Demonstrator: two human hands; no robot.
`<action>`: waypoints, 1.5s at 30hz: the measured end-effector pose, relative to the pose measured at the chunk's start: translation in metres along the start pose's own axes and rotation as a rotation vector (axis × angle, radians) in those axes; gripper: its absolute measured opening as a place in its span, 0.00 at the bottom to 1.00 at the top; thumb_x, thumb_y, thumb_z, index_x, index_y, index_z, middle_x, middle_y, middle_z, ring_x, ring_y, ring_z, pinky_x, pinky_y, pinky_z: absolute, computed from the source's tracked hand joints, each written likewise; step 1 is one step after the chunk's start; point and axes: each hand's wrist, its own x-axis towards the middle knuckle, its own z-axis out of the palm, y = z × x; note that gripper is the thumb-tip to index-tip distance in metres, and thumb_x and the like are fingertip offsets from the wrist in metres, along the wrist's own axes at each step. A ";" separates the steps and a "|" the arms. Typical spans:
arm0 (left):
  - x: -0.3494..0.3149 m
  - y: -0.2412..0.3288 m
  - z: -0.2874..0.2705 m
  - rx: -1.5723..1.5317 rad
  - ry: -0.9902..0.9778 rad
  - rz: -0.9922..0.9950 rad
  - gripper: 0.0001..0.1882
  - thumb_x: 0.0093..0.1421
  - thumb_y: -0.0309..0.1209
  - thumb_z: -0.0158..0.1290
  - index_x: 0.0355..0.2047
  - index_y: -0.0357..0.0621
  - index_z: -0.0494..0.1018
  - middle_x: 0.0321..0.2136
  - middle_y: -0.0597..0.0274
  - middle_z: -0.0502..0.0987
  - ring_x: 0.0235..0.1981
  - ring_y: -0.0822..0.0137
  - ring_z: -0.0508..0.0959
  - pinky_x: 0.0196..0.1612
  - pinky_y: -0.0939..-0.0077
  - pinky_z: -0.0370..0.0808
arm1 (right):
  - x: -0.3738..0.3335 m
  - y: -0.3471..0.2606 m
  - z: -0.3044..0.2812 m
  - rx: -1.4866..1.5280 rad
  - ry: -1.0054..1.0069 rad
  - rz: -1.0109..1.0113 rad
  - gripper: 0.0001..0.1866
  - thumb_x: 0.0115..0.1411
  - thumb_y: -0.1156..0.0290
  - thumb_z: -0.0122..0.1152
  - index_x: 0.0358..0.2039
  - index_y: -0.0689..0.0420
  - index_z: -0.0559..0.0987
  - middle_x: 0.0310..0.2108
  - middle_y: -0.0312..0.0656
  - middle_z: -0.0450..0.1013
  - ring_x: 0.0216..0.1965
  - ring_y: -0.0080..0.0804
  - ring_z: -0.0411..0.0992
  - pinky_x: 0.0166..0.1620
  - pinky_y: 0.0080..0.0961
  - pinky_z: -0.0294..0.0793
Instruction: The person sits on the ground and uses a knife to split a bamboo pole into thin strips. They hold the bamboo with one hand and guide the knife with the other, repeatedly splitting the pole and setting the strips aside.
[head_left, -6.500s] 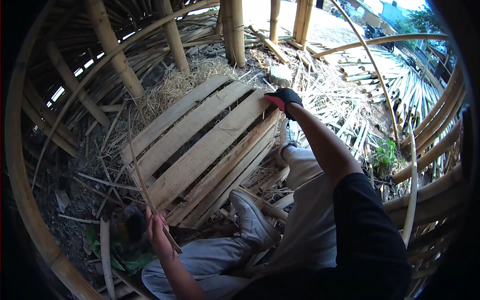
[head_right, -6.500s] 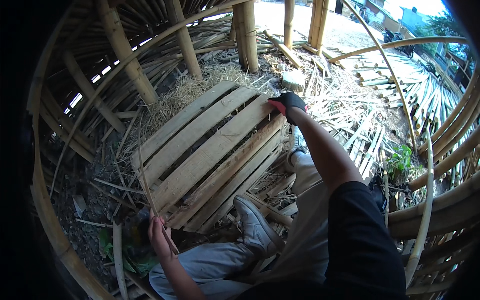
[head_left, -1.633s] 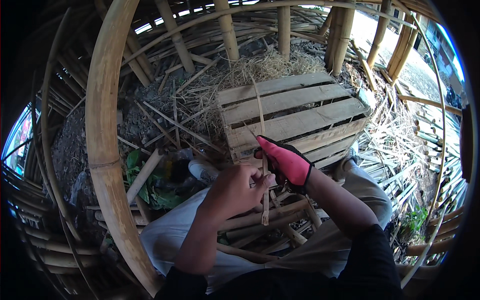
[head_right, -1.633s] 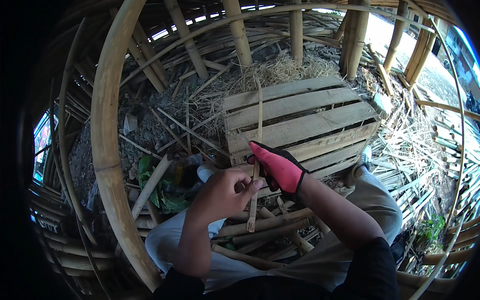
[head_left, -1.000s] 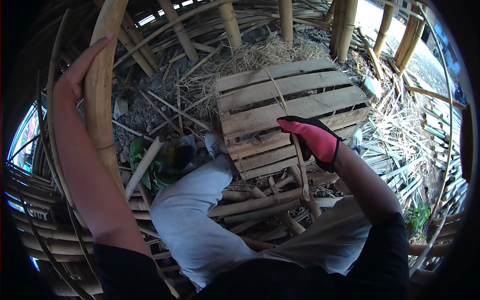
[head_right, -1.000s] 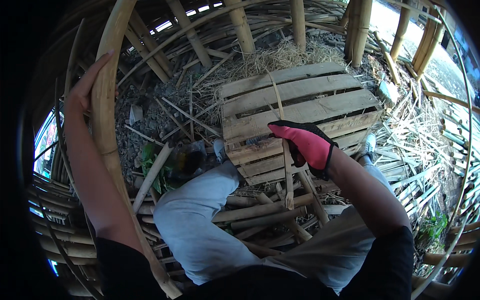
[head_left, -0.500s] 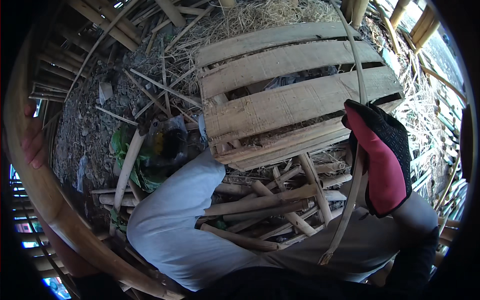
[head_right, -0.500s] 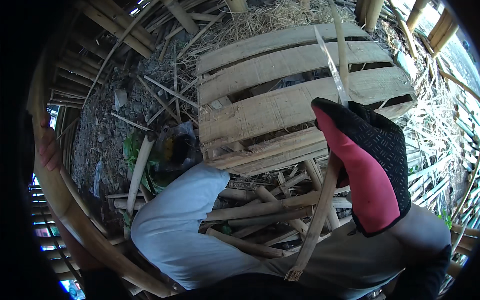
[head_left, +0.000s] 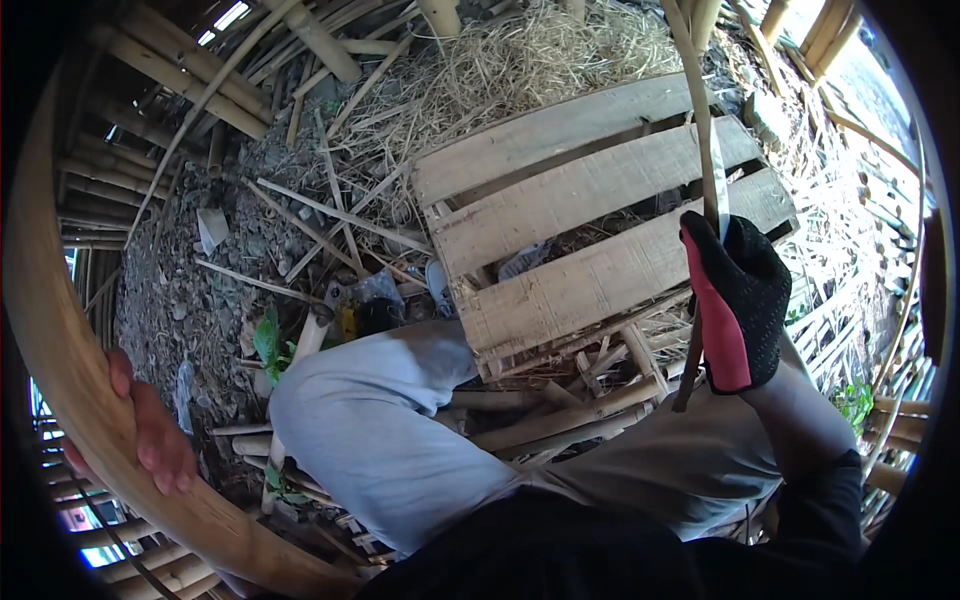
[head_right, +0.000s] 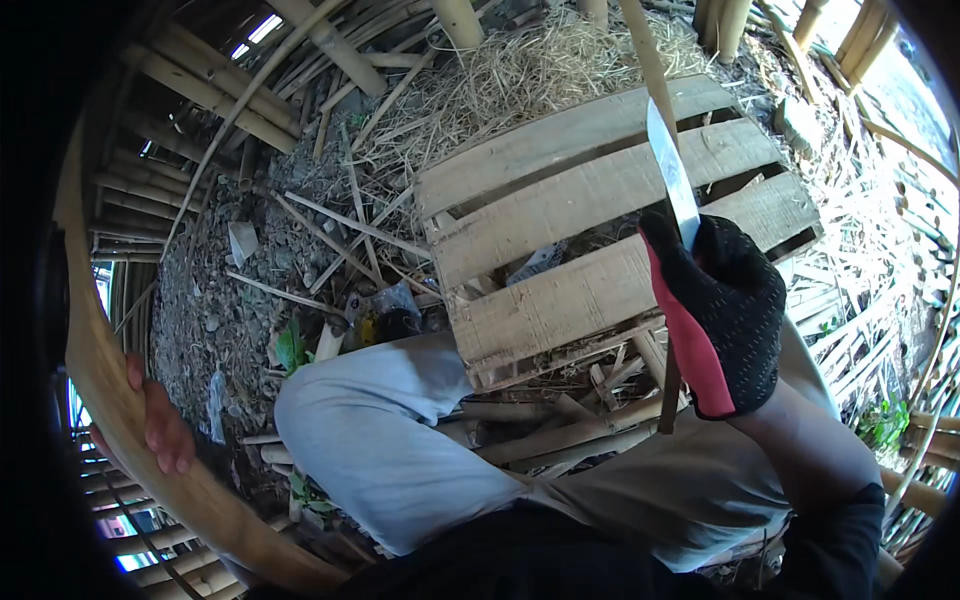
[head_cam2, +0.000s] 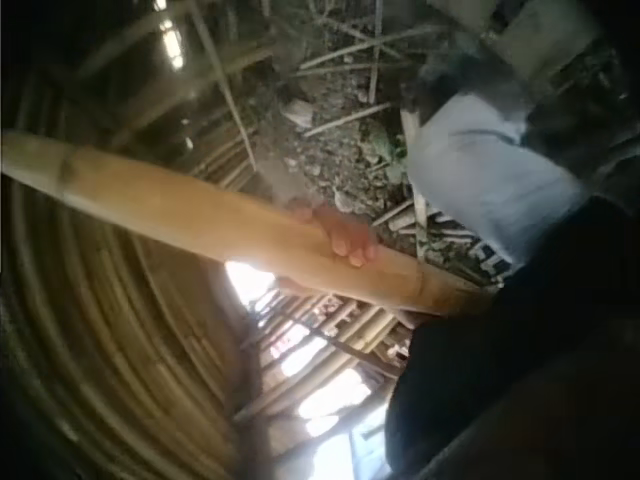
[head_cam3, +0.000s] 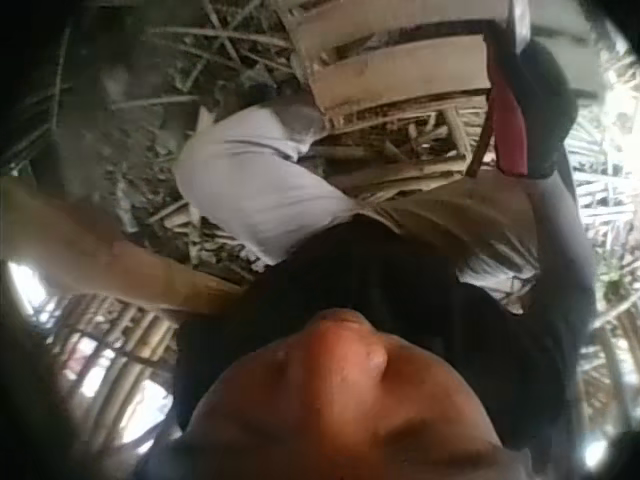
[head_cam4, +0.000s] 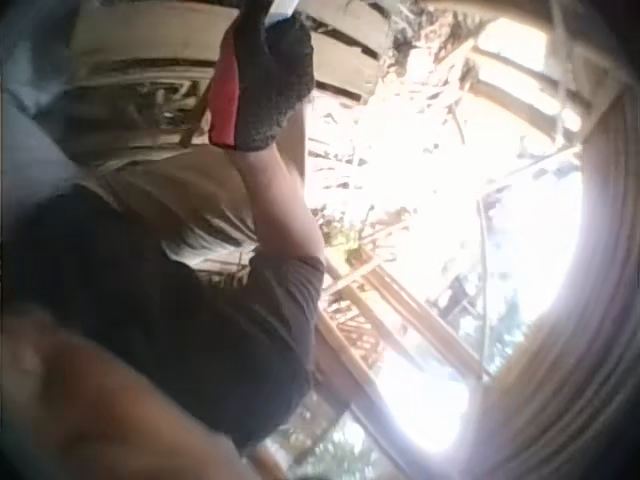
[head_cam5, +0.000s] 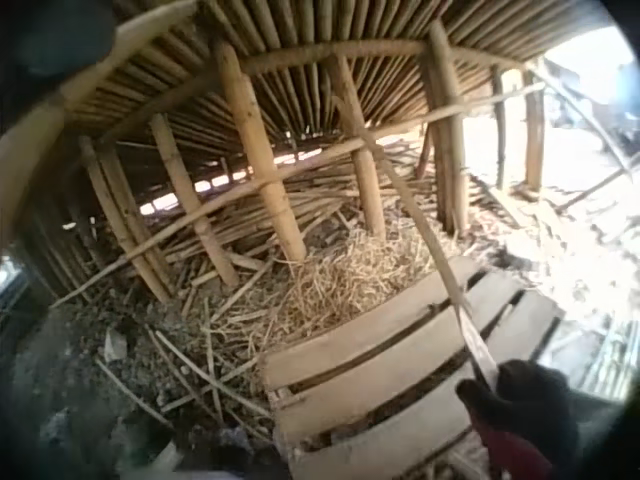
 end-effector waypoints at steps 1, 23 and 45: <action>0.004 0.002 -0.003 0.033 0.010 -0.026 0.31 0.64 0.45 0.52 0.55 0.41 0.50 0.33 0.44 0.71 0.32 0.48 0.79 0.32 0.51 0.79 | -0.010 -0.003 0.001 0.230 -0.009 0.131 0.09 0.60 0.72 0.66 0.28 0.65 0.78 0.21 0.31 0.67 0.25 0.12 0.60 0.29 0.15 0.62; 0.010 0.001 0.032 0.530 0.321 0.088 0.39 0.64 0.58 0.43 0.59 0.32 0.58 0.37 0.49 0.72 0.34 0.62 0.77 0.37 0.69 0.77 | -0.034 0.058 -0.037 0.238 -0.192 0.017 0.20 0.62 0.56 0.59 0.40 0.61 0.82 0.22 0.39 0.71 0.26 0.24 0.67 0.33 0.24 0.67; 0.112 -0.282 0.167 0.143 0.109 -0.275 0.20 0.71 0.39 0.40 0.49 0.31 0.64 0.36 0.52 0.76 0.34 0.65 0.80 0.41 0.69 0.79 | -0.105 0.043 0.008 0.088 -0.445 -0.193 0.17 0.62 0.71 0.51 0.51 0.58 0.73 0.31 0.49 0.71 0.32 0.46 0.72 0.36 0.33 0.72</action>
